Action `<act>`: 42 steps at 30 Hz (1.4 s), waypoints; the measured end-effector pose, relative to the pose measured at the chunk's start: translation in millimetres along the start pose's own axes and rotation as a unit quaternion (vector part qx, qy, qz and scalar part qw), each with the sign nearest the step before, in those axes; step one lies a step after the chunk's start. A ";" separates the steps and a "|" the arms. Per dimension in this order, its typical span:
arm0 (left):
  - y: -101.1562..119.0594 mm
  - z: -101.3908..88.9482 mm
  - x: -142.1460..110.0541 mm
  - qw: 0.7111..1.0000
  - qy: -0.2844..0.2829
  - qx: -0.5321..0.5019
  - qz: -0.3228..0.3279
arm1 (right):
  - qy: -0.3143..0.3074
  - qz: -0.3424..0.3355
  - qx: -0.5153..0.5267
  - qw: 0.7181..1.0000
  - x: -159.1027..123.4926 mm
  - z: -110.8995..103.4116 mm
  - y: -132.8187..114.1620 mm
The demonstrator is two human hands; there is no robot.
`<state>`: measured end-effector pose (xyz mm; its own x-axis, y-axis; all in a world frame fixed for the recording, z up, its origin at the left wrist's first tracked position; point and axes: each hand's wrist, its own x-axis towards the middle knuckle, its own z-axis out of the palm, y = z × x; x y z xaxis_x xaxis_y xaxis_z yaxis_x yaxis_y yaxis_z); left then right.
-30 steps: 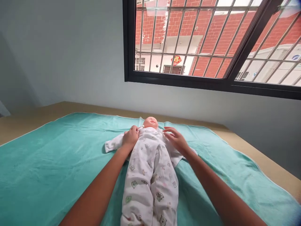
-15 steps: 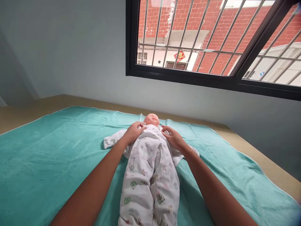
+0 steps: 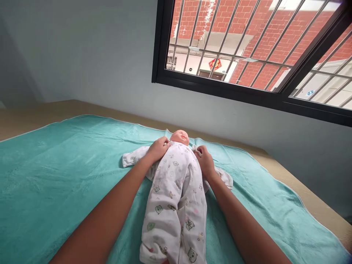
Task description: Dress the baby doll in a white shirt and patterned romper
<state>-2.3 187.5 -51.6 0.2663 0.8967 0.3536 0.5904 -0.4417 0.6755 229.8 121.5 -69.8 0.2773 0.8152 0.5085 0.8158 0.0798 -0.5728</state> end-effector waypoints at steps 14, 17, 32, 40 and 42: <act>18.5 -40.6 -25.0 0.961 -0.157 -0.205 -0.098 | -0.119 -0.063 0.125 0.983 -4.6 -18.4 -18.6; 11.6 -54.2 -26.0 0.943 -0.243 -0.211 -0.084 | -0.153 -0.042 0.116 0.980 -5.4 -22.8 -13.0; 6.6 -20.6 -20.8 0.999 0.005 -0.005 -0.045 | -0.081 0.030 0.057 0.995 -11.2 -3.0 2.1; 5.3 -59.7 -20.8 0.957 -0.226 -0.150 -0.101 | -0.206 -0.050 0.104 0.972 -23.9 -32.7 5.2; 0.5 -64.5 -23.7 0.936 -0.304 -0.144 -0.102 | -0.251 -0.048 0.097 0.962 -23.5 -40.7 6.2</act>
<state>-57.4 164.1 -17.9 0.6063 0.7757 -0.1752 0.4692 -0.1711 0.8663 249.0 79.5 -59.1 -0.1143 0.9694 0.2174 0.7015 0.2337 -0.6732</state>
